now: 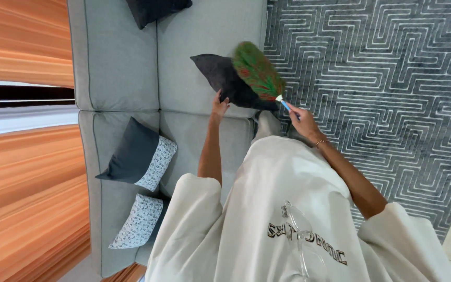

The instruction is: Dusting and arranging several pillows on a large sectional couch.

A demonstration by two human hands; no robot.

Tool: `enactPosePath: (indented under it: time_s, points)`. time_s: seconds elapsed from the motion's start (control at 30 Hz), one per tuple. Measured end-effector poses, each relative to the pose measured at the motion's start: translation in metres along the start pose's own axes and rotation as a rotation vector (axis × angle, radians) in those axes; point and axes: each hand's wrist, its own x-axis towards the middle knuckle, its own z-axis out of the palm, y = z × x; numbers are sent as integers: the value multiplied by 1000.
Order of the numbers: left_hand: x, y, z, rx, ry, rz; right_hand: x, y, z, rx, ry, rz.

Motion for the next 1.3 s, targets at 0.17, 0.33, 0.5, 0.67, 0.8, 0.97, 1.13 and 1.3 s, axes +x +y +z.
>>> enactPosePath:
  time_s: [0.17,0.33,0.5,0.67,0.8,0.97,1.13,1.3]
  points:
    - [10,0,-2,-48,-23,64,8,49,42,74,-227,121]
    - [5,4,10,-182,-46,76,17,98,68,13,-68,257]
    - [10,7,19,-291,-14,100,13,9,30,191,-19,125]
    - [29,19,18,-433,-32,217,21,-40,19,133,-233,63]
    - [23,39,24,-405,27,67,23,53,55,132,-117,135]
    - [8,33,20,-518,-91,116,25,126,64,157,100,236]
    - [19,17,5,-549,-39,17,20,6,33,123,-35,44]
    - [16,5,-9,-474,-91,56,34,18,58,48,-185,67]
